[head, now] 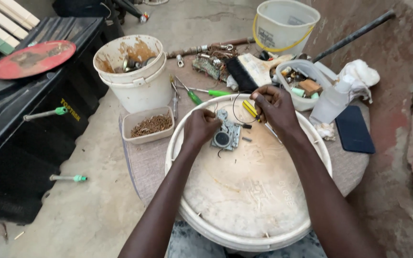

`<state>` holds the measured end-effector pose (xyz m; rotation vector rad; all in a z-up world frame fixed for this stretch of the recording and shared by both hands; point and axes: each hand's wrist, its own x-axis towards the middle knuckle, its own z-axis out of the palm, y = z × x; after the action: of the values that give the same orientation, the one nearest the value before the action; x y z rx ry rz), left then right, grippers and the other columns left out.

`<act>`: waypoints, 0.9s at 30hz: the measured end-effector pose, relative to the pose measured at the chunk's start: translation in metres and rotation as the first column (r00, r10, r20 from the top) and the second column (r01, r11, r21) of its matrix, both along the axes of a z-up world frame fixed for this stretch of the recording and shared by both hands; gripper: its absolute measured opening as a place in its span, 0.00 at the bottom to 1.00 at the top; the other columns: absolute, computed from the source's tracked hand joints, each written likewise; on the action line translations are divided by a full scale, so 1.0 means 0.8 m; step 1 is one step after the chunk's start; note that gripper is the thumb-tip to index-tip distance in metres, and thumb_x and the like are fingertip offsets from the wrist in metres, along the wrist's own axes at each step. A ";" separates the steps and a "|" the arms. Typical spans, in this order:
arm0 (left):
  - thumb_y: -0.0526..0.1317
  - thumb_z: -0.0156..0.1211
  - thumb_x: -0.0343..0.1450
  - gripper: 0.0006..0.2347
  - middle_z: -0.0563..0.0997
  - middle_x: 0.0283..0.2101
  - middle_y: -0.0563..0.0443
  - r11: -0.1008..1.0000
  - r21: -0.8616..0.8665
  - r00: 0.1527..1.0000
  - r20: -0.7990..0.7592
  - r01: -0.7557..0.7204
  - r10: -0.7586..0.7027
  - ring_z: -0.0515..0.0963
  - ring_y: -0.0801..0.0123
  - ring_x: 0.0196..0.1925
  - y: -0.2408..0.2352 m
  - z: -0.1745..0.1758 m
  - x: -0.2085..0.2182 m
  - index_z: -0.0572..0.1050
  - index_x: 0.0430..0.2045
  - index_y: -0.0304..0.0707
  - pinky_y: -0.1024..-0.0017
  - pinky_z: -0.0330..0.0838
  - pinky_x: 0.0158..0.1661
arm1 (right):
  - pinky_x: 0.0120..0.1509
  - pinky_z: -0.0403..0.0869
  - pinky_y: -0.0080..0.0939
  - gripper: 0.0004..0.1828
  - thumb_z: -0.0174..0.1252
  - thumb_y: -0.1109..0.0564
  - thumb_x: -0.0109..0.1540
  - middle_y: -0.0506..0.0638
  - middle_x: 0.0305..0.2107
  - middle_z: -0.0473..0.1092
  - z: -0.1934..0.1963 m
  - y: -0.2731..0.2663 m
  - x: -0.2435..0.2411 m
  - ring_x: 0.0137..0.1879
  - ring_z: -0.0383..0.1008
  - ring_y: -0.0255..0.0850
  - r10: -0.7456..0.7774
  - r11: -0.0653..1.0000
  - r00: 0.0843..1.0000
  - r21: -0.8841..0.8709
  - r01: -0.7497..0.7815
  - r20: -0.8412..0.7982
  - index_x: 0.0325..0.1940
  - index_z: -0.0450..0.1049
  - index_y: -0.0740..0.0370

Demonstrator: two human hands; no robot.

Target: Assembling and adjusting a small mechanical component, possibly a carburetor, using a screwdriver and thin wire.

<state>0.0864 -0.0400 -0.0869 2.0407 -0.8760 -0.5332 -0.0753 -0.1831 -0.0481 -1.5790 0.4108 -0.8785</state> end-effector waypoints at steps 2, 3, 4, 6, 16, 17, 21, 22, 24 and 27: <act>0.45 0.67 0.62 0.16 0.83 0.31 0.45 1.000 -0.004 1.000 0.014 -0.003 0.003 0.83 0.49 0.41 0.001 0.001 -0.002 0.81 0.38 0.34 0.55 0.72 0.45 | 0.16 0.66 0.29 0.06 0.55 0.62 0.65 0.53 0.13 0.65 0.000 0.001 0.000 0.14 0.65 0.34 -0.016 1.000 1.000 0.001 0.016 0.009 0.41 0.71 0.70; 0.43 0.67 0.62 0.15 0.83 0.31 0.45 1.000 0.005 1.000 0.013 -0.007 0.007 0.83 0.48 0.41 0.003 0.000 -0.005 0.81 0.37 0.35 0.55 0.73 0.44 | 0.16 0.66 0.30 0.06 0.55 0.62 0.65 0.54 0.13 0.65 -0.001 0.002 -0.002 0.13 0.65 0.35 -0.032 0.999 0.999 0.016 0.032 0.004 0.41 0.72 0.70; 0.43 0.67 0.62 0.15 0.83 0.31 0.45 1.000 -0.006 1.000 0.024 -0.005 0.005 0.83 0.48 0.41 0.003 0.010 -0.004 0.81 0.37 0.35 0.55 0.73 0.44 | 0.16 0.66 0.30 0.06 0.55 0.62 0.65 0.54 0.13 0.65 0.004 0.001 0.000 0.13 0.65 0.35 -0.033 0.999 0.999 0.005 0.033 0.016 0.41 0.72 0.70; 0.42 0.67 0.62 0.12 0.81 0.28 0.46 0.997 -0.078 0.999 0.036 -0.001 0.003 0.83 0.49 0.38 0.011 0.022 -0.009 0.80 0.33 0.33 0.55 0.72 0.43 | 0.16 0.65 0.31 0.05 0.55 0.63 0.64 0.54 0.13 0.65 0.006 0.006 -0.001 0.13 0.65 0.35 -0.039 0.999 0.999 0.020 0.040 -0.014 0.41 0.73 0.69; 0.39 0.55 0.71 0.07 0.69 0.48 0.39 0.886 -0.461 0.957 -0.229 0.052 -0.176 0.80 0.52 0.45 0.011 0.023 -0.017 0.69 0.40 0.40 0.53 0.73 0.49 | 0.19 0.67 0.31 0.06 0.52 0.62 0.67 0.52 0.13 0.62 0.031 0.021 -0.009 0.16 0.64 0.34 -0.002 0.997 0.996 0.082 -0.005 0.088 0.42 0.72 0.69; 0.41 0.54 0.72 0.07 0.71 0.47 0.38 0.868 -0.494 0.957 -0.222 0.055 -0.188 0.75 0.47 0.54 0.009 0.019 -0.014 0.67 0.37 0.40 0.48 0.69 0.52 | 0.20 0.67 0.31 0.07 0.51 0.62 0.67 0.51 0.13 0.62 0.032 0.022 -0.011 0.17 0.63 0.34 0.001 0.996 0.992 0.092 -0.013 0.123 0.43 0.71 0.69; 0.40 0.54 0.73 0.08 0.76 0.37 0.47 0.847 -0.518 0.826 -0.526 -0.123 -0.202 0.76 0.66 0.44 -0.002 0.034 -0.018 0.69 0.41 0.39 0.71 0.73 0.40 | 0.22 0.68 0.30 0.07 0.50 0.61 0.68 0.50 0.14 0.61 0.041 0.021 -0.017 0.19 0.64 0.33 0.033 0.992 0.970 0.114 -0.062 0.242 0.44 0.71 0.69; 0.40 0.54 0.73 0.08 0.76 0.37 0.47 0.845 -0.520 0.825 -0.527 -0.124 -0.203 0.76 0.66 0.44 -0.011 0.032 -0.013 0.69 0.41 0.39 0.71 0.73 0.40 | 0.22 0.68 0.30 0.07 0.50 0.61 0.68 0.50 0.14 0.61 0.040 0.017 -0.017 0.19 0.64 0.33 0.034 0.992 0.970 0.111 -0.062 0.240 0.44 0.71 0.69; 0.43 0.60 0.72 0.14 0.81 0.37 0.39 0.816 -0.546 0.722 -0.641 -0.190 -0.261 0.80 0.62 0.43 -0.031 0.028 -0.002 0.70 0.47 0.38 0.63 0.76 0.42 | 0.22 0.67 0.31 0.08 0.50 0.61 0.69 0.52 0.14 0.61 0.040 0.006 -0.019 0.17 0.63 0.35 0.056 0.993 0.952 0.078 -0.083 0.302 0.45 0.70 0.71; 0.37 0.62 0.69 0.09 0.80 0.37 0.41 0.732 -0.554 0.487 -0.803 -0.397 -0.343 0.81 0.61 0.40 -0.067 0.050 -0.010 0.72 0.41 0.41 0.66 0.79 0.36 | 0.22 0.67 0.32 0.08 0.52 0.61 0.68 0.53 0.13 0.60 0.071 0.005 -0.017 0.17 0.63 0.35 0.048 0.998 0.980 -0.041 -0.040 0.194 0.45 0.70 0.73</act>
<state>0.0782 -0.0933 -0.0470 0.8171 -0.2693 -0.9478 -0.0887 -0.1794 0.0088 -1.5134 0.2204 -1.0010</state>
